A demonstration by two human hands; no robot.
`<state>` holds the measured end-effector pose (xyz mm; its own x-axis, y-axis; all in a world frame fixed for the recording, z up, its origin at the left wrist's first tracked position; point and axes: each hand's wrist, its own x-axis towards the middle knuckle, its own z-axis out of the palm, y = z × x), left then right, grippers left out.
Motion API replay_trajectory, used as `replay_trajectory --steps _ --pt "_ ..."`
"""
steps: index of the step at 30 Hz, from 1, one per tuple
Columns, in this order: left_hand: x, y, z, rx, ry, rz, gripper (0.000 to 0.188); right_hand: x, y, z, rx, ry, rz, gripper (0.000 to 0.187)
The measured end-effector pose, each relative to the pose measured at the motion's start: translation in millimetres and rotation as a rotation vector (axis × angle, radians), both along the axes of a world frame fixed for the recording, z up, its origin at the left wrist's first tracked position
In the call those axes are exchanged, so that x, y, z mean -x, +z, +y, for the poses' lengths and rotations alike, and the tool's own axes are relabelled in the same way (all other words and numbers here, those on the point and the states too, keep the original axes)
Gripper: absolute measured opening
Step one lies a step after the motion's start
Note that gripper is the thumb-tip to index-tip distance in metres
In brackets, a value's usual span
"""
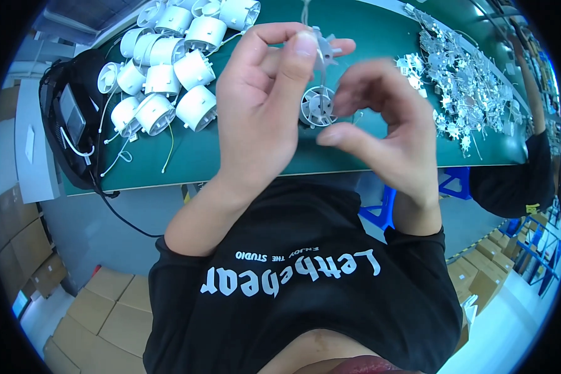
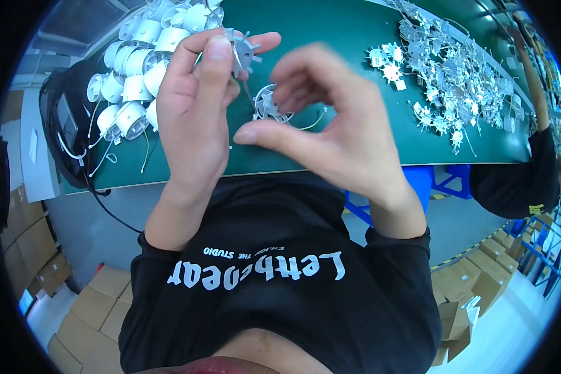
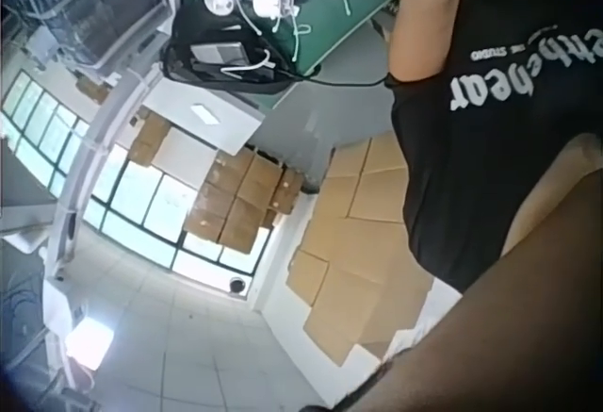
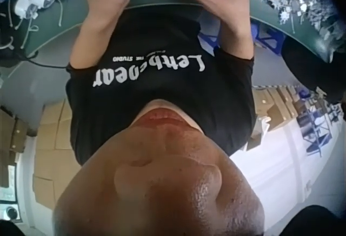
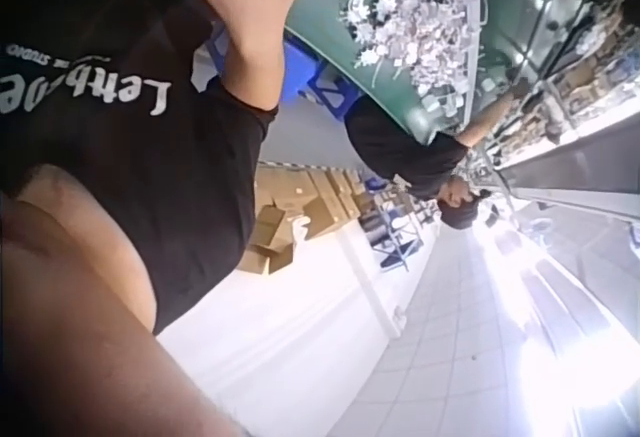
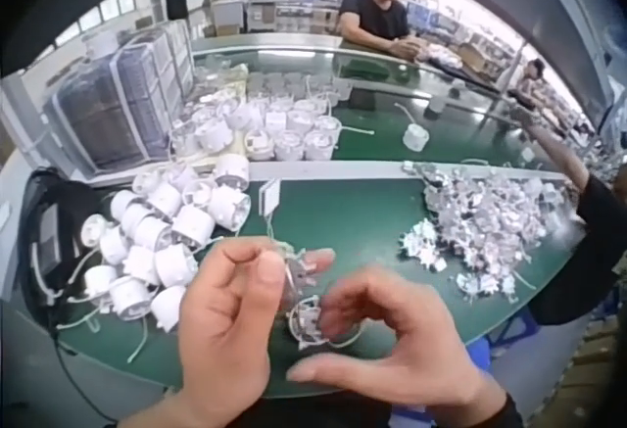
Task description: Assembling decorative lights by inserting star-shaped components into white plastic housings on a production line.
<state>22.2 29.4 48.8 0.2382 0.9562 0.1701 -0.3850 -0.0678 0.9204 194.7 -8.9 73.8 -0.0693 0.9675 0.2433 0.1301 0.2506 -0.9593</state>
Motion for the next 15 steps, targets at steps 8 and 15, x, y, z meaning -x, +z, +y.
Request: replay_trajectory --steps 8,15 --pt "1 -16 -8 -0.219 0.085 0.119 0.03 -3 4 -14 0.049 0.053 -0.146 0.006" --pt "25 -21 11 -1.047 0.331 0.542 0.05 -36 0 -23 -0.175 0.355 -0.054 0.019"
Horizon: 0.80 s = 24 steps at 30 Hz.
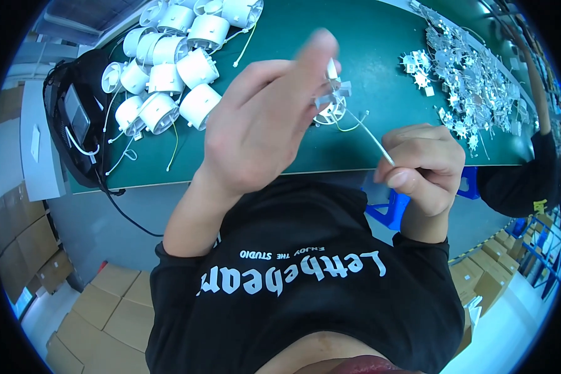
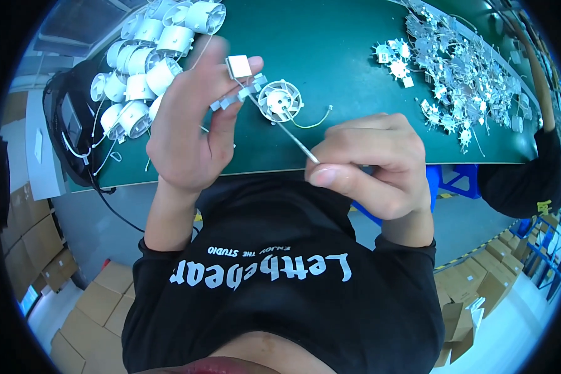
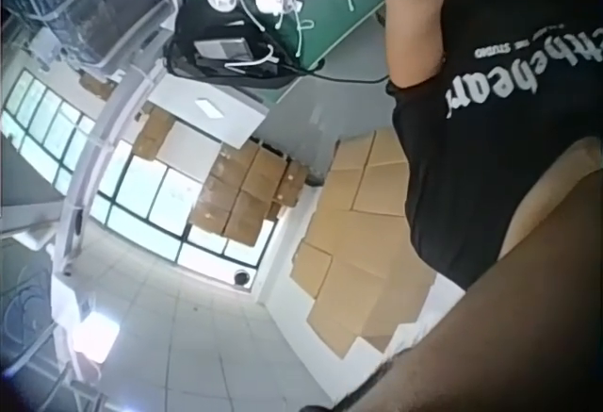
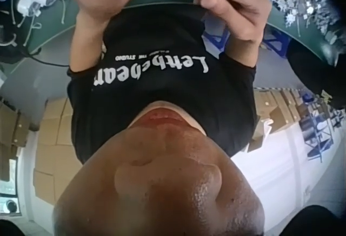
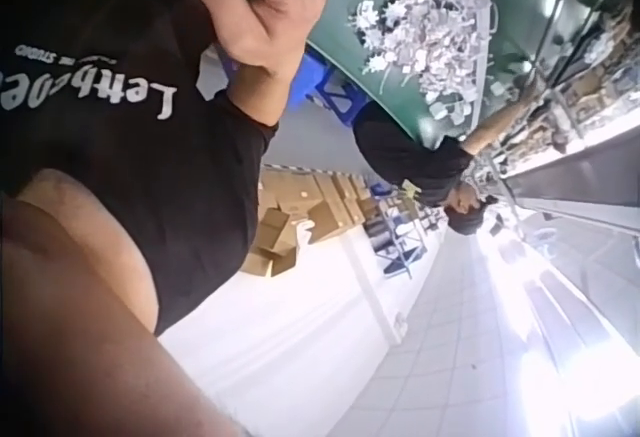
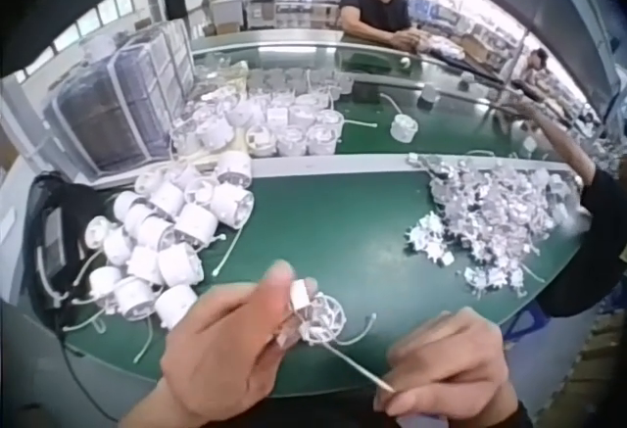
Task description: Assembling decorative lights by inserting star-shaped components into white plastic housings on a production line.
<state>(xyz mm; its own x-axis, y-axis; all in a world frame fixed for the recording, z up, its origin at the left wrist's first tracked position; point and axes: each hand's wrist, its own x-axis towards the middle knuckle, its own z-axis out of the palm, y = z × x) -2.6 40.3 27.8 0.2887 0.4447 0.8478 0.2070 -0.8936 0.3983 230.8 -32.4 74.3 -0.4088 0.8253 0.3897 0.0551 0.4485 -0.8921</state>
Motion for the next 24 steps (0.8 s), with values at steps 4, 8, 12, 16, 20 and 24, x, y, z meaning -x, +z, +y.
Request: replay_trajectory --steps 4,8,12,16,20,24 --pt "2 7 -4 -0.044 0.046 0.073 0.051 -4 -6 -4 0.004 -0.008 0.119 0.023" --pt "10 7 -8 0.074 0.009 0.044 0.044 -10 1 -5 -0.061 -0.033 -0.088 0.024" --pt "10 7 -14 0.049 0.024 0.058 0.037 -17 11 -6 -0.101 -0.217 -0.438 0.028" --pt "7 -1 -22 -0.072 0.035 0.168 0.032 17 8 -9 -0.354 -0.49 -0.525 0.038" --pt "8 -7 -29 -0.089 0.007 0.237 0.035 25 -21 -7 -0.404 -0.366 -0.458 0.048" --pt "5 -11 -22 0.054 -0.013 0.273 0.051 21 -28 -12 -0.118 -0.402 -0.25 0.042"
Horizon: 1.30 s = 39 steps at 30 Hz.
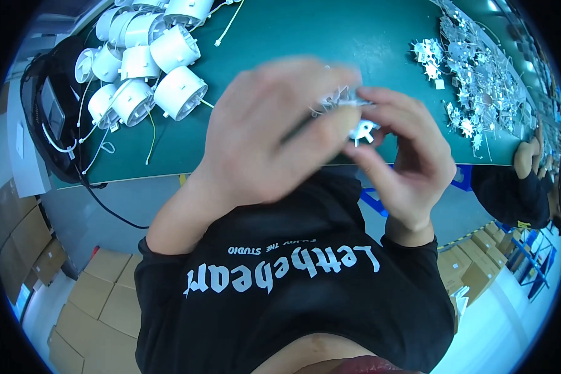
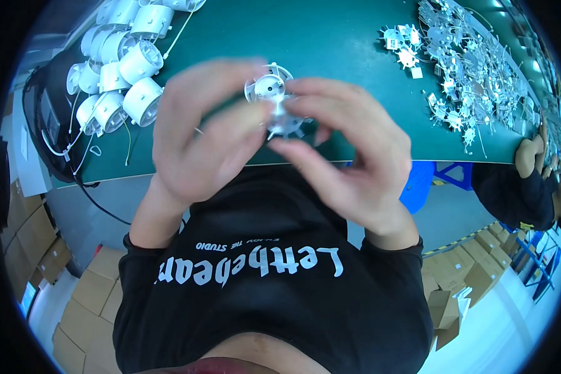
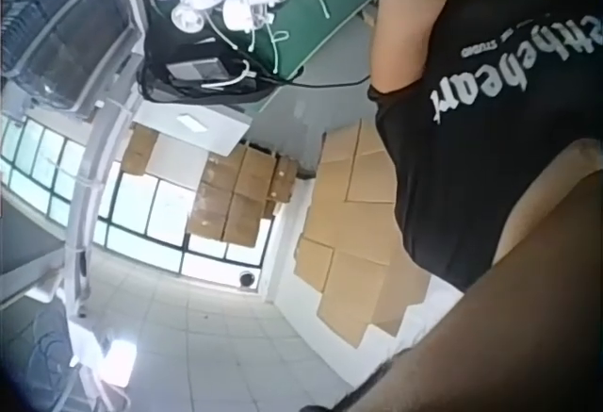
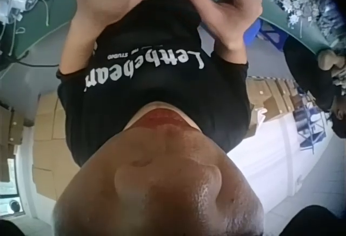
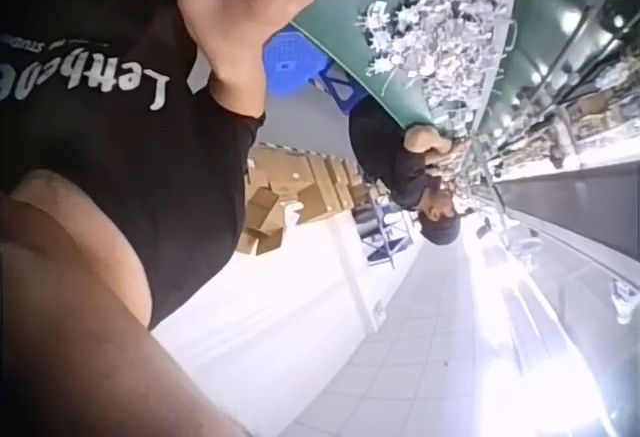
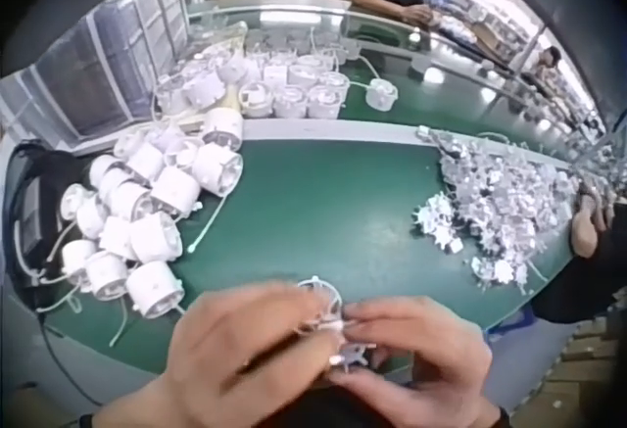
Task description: Assembling decorative lights by inserting star-shaped components into white plastic housings on a production line.
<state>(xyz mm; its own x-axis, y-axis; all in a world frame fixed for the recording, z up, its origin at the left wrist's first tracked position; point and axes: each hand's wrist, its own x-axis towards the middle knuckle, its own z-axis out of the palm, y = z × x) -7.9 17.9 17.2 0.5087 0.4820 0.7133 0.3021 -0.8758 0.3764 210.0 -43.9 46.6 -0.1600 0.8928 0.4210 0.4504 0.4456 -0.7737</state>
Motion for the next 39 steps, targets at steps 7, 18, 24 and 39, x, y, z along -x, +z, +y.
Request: replay_trajectory --steps 7,18,24,39 --pt "-5 -8 -2 0.629 -0.015 0.041 0.08 -6 -28 1 0.188 0.009 0.191 0.04" --pt "-7 -19 -8 0.58 0.05 -0.058 0.051 -5 -42 3 0.19 -0.066 0.093 0.045" --pt "-7 -19 -7 0.595 0.032 -0.068 0.048 -2 -42 2 0.154 -0.059 0.09 0.043" --pt "-7 -20 -9 0.574 0.047 -0.117 0.053 13 -35 3 0.195 -0.27 0.081 0.041"
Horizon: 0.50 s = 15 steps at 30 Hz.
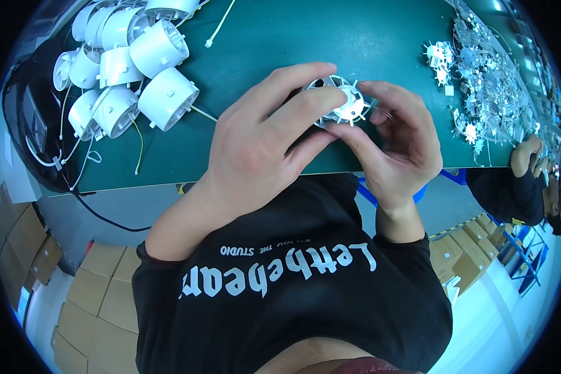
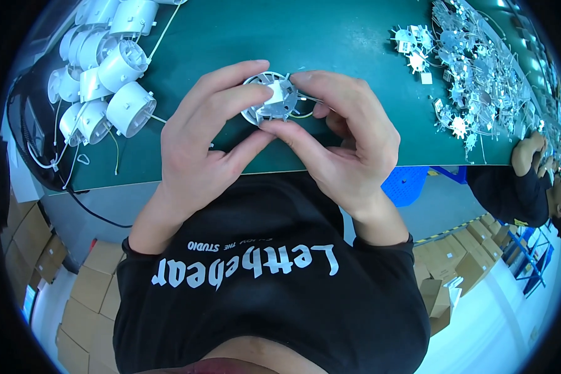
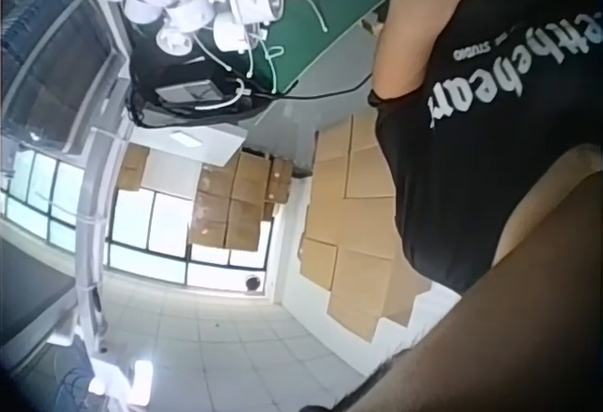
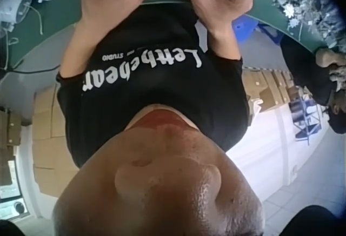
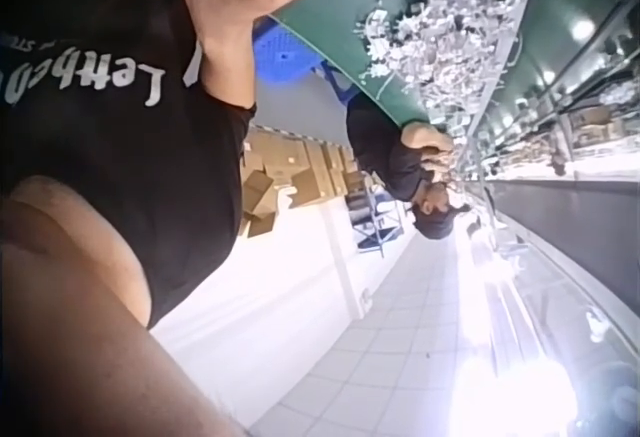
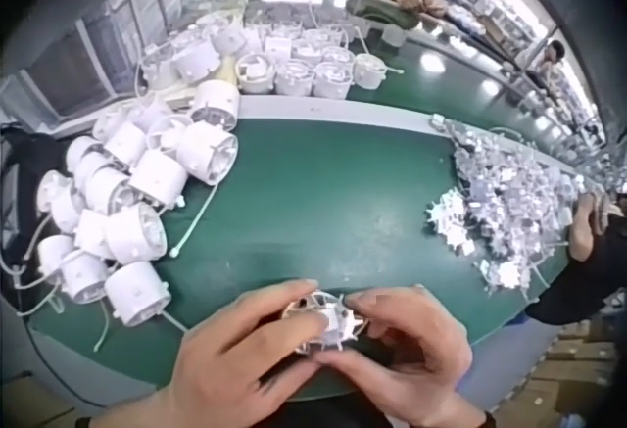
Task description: Assembling decorative lights by inserting star-shaped components into white plastic housings on a production line.
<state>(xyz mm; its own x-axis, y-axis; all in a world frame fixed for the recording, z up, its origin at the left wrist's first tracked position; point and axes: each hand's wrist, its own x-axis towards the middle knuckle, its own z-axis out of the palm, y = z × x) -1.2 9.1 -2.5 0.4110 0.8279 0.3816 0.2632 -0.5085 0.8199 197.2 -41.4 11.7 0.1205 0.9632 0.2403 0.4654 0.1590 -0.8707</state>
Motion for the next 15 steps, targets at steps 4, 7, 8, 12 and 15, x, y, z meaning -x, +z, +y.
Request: replay_trajectory --steps 4,7,8,12,15 --pt "1 -2 2 0.019 -0.037 -0.017 0.053 4 -2 5 -0.124 0.097 -0.054 0.042" --pt "0 1 3 0.059 -0.008 -0.061 0.048 5 -6 9 -0.2 0.13 -0.076 0.042" --pt "0 1 3 0.061 -0.01 -0.062 0.048 5 -7 9 -0.241 0.147 -0.087 0.042" --pt "0 1 4 0.059 -0.028 -0.013 0.046 6 -9 -1 -0.223 0.106 -0.136 0.044" --pt "1 -1 2 0.02 -0.033 -0.017 0.045 9 -9 -1 -0.188 0.06 -0.093 0.046"
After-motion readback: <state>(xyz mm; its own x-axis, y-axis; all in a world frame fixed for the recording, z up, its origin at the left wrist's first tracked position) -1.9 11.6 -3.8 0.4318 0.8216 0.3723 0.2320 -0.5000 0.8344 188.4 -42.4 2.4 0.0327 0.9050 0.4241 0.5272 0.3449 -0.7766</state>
